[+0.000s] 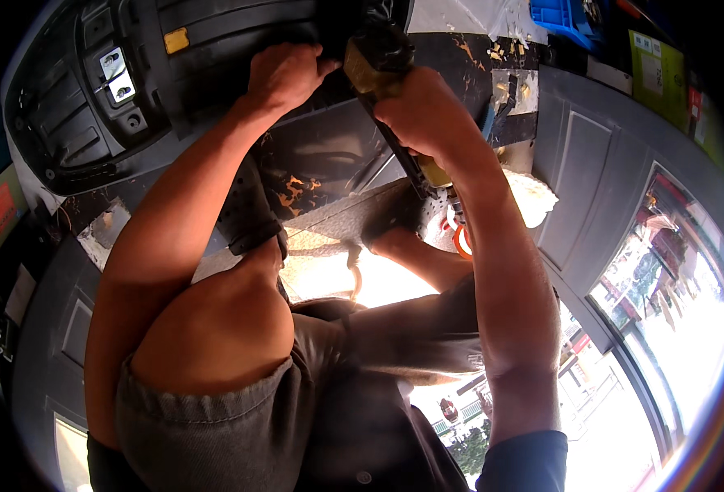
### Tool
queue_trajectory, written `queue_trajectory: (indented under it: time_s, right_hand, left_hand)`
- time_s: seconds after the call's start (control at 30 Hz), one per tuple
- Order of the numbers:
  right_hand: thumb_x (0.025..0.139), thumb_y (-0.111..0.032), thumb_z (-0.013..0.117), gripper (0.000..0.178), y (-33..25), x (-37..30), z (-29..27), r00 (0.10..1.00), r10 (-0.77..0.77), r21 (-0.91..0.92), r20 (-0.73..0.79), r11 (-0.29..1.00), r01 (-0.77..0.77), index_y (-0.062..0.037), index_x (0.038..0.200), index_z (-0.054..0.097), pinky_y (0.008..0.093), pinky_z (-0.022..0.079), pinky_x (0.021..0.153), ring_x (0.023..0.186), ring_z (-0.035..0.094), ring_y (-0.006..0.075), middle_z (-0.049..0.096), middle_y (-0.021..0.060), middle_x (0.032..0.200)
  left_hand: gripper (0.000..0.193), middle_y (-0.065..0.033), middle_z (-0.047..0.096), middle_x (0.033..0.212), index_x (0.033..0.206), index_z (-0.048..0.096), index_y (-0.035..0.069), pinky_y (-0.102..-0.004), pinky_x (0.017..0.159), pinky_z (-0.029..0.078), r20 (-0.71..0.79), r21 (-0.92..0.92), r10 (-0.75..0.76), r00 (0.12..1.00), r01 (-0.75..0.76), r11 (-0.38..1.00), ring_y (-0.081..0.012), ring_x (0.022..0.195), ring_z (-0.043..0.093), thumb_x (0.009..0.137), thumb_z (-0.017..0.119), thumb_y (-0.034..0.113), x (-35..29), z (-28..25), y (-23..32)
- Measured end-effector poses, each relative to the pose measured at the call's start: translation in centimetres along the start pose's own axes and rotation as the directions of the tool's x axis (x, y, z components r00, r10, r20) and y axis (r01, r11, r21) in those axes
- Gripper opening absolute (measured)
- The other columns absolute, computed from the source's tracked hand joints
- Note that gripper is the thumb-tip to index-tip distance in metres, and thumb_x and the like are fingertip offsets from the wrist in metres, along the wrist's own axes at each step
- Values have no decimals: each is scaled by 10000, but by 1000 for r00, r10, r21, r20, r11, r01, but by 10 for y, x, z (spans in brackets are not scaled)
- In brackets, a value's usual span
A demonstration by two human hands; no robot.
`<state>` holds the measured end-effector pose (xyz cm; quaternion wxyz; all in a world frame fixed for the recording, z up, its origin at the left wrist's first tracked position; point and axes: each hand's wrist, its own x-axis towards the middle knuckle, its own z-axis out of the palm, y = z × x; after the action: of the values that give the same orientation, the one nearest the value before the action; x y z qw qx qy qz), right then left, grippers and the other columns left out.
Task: The person is repairing a chair seat by using a pneumatic staple gun to attach a black fabric cover to the underside of the seat. They repeatedly position the fabric and drive staples along the edges to secure it.
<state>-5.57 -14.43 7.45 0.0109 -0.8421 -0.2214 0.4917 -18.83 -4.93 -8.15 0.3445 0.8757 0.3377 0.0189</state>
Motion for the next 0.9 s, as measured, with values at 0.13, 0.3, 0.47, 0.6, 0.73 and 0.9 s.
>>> queue_trajectory:
  time_s: [0.13, 0.3, 0.47, 0.6, 0.73, 0.9]
  right_hand:
    - [811, -123, 687, 221, -4, 2, 4, 999, -4, -72, -34, 997, 1, 69, 902, 624, 310, 435, 463, 512, 544, 139, 582, 55, 654]
    - [813, -122, 684, 206, -3, -6, 0, 1000, 4, 100, 3, 995, -4, 42, 925, 630, 299, 432, 464, 511, 538, 130, 576, 40, 664]
    - [810, -132, 695, 218, 5, -16, 1, 995, -88, 118, -46, 989, 93, 38, 933, 635, 281, 437, 454, 510, 547, 125, 577, 33, 660]
    - [806, -132, 700, 255, 5, -10, 19, 995, -81, 5, -56, 997, 81, 76, 936, 630, 277, 464, 456, 514, 578, 137, 598, 49, 665]
    - [809, -149, 702, 273, 12, -5, 22, 983, -161, -103, -87, 983, 152, 89, 921, 627, 282, 481, 464, 510, 589, 141, 608, 60, 652]
    - [812, -164, 704, 273, 3, -13, 20, 988, -132, -72, -76, 989, 127, 82, 902, 630, 281, 459, 451, 504, 582, 135, 592, 56, 628]
  left_hand:
    - [353, -144, 711, 801, 929, 725, 102, -460, 681, 566, 10, 2, 4, 1000, -4, 1000, -358, 771, 696, 890, 659, 447, 1, -1, 0]
    - [329, -124, 707, 742, 907, 735, 106, -425, 625, 564, -88, 47, 43, 995, -39, 998, -320, 705, 708, 884, 672, 428, -7, 5, 3]
    - [332, -127, 709, 746, 908, 730, 106, -431, 633, 562, -78, 40, 15, 997, -12, 999, -321, 714, 710, 892, 661, 431, -9, -2, 6]
    - [325, -131, 712, 764, 920, 729, 111, -437, 647, 560, -65, 12, -2, 998, 3, 1000, -326, 732, 712, 897, 655, 427, -9, -1, 7]
    - [336, -131, 719, 805, 938, 729, 114, -439, 682, 560, -2, 16, -35, 999, 35, 999, -325, 780, 715, 906, 641, 436, -5, -8, 7]
    - [364, -121, 726, 836, 951, 730, 114, -439, 703, 560, 38, 0, -60, 997, 60, 998, -316, 811, 716, 902, 638, 462, -4, -10, 6]
